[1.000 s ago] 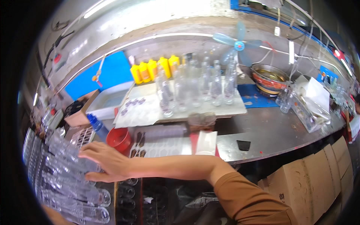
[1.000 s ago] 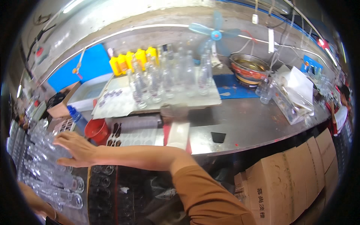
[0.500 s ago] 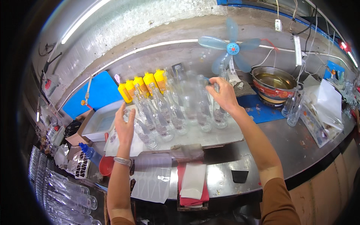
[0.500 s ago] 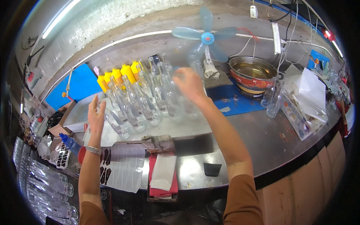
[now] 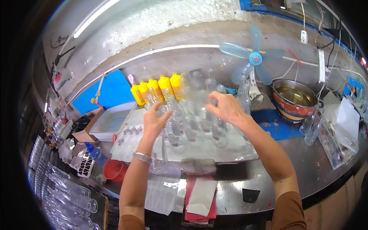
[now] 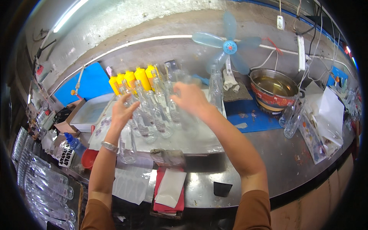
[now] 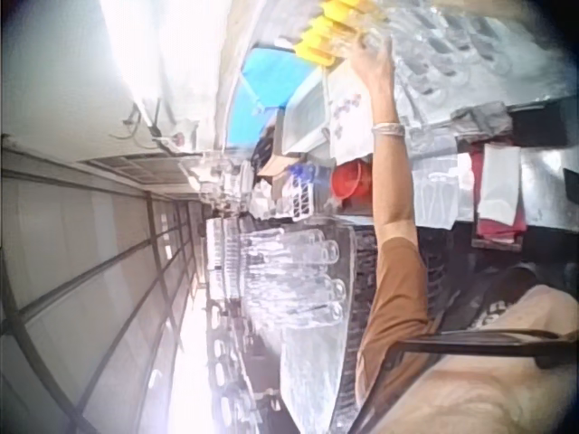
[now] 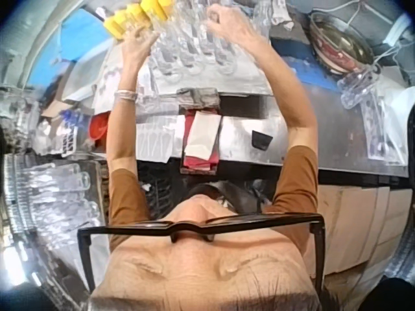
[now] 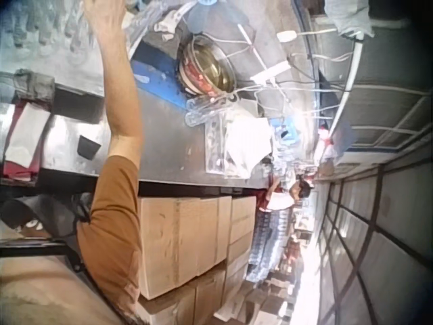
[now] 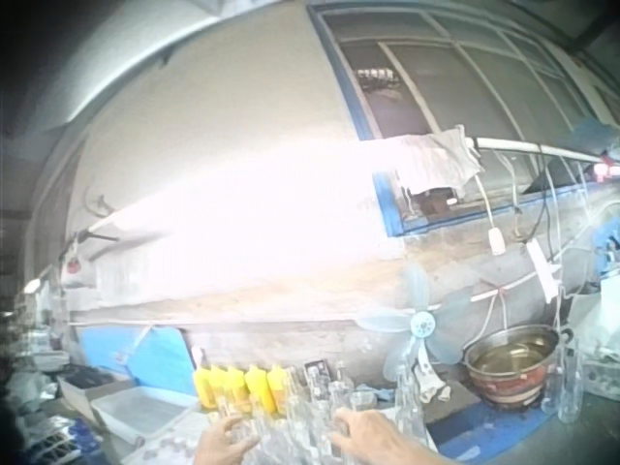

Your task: The person applies labels to clear plastic bottles. They pick up a bottle, place a label on it, smooth it down, and then set the bottle aside. This process is repeated for multiple bottles.

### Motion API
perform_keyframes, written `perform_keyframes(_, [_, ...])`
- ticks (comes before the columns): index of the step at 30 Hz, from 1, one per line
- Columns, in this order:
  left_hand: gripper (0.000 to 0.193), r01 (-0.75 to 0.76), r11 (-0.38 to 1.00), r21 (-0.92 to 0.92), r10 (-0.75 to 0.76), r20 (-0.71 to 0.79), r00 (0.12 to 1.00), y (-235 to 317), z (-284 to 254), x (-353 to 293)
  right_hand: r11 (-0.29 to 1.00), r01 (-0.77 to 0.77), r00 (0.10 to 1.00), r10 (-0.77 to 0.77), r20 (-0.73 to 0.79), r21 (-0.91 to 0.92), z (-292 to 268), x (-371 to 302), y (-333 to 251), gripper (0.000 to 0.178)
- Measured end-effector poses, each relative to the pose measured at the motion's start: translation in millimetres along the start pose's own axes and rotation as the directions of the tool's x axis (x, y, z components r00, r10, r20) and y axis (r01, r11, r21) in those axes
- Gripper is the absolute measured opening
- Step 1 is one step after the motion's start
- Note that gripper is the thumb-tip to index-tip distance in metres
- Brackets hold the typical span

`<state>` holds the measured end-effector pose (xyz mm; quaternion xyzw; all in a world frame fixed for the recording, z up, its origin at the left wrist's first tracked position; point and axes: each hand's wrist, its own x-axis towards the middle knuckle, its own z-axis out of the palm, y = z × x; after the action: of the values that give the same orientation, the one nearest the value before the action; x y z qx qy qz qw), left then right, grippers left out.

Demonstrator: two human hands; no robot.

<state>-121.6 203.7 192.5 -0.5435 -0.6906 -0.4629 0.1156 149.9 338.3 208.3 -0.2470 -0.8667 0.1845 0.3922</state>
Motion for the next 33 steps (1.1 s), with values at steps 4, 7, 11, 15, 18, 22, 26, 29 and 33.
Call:
perform_keyframes(4, [0.041, 0.215, 0.969, -0.122, -0.199, 0.13, 0.971, 17.3, -5.1, -14.0, 0.999, -0.015, 0.999, 0.017, 0.044, -0.041, -1.1, 2.3, -18.8, 0.034])
perform_keyframes(7, [0.036, 0.162, 0.978, -0.135, -0.156, 0.057, 0.986, 26.3, -22.0, -29.2, 0.992, 0.098, 0.995, -0.096, 0.039, -0.08, -3.2, 21.1, -30.7, 0.038])
perform_keyframes(11, [0.032, 0.074, 0.982, -0.175, -0.087, -0.066, 0.994, 44.2, -60.5, -50.4, 0.947, -0.044, 0.976, 0.109, 0.19, -0.318, 3.1, 45.3, -53.0, 0.044])
perform_keyframes(15, [0.031, 0.098, 0.949, -0.3, -0.13, -0.089, 0.987, 83.1, -117.7, -91.2, 0.901, -0.073, 0.971, 0.162, 0.175, -0.428, 16.3, 57.0, -39.3, 0.03])
perform_keyframes(18, [0.034, 0.118, 0.973, -0.196, -0.137, -0.088, 0.987, 103.1, -159.2, -136.8, 0.905, -0.074, 0.959, 0.18, 0.218, -0.42, 23.6, 53.6, -32.8, 0.029])
perform_keyframes(22, [0.04, 0.211, 0.943, -0.257, -0.216, 0.01, 0.976, 130.1, -224.1, -198.1, 0.906, 0.221, 0.975, -0.198, 0.101, -0.36, 23.8, 27.0, 18.8, 0.03])
perform_keyframes(26, [0.039, 0.158, 0.963, -0.22, -0.155, 0.032, 0.987, 157.7, -301.4, -257.8, 0.907, 0.183, 0.982, -0.19, 0.017, -0.38, -18.1, -2.0, -34.8, 0.015])
perform_keyframes(29, [0.038, 0.381, 0.898, -0.222, -0.371, 0.084, 0.925, 193.0, -365.7, -289.9, 0.941, 0.219, 0.974, -0.196, 0.112, -0.257, -48.0, -36.7, -153.6, 0.015])
perform_keyframes(33, [0.03, 0.29, 0.957, -0.002, -0.288, -0.131, 0.949, 217.5, -483.8, -335.8, 0.958, 0.259, 0.93, -0.213, 0.299, -0.123, -50.7, -91.0, -323.3, 0.014])
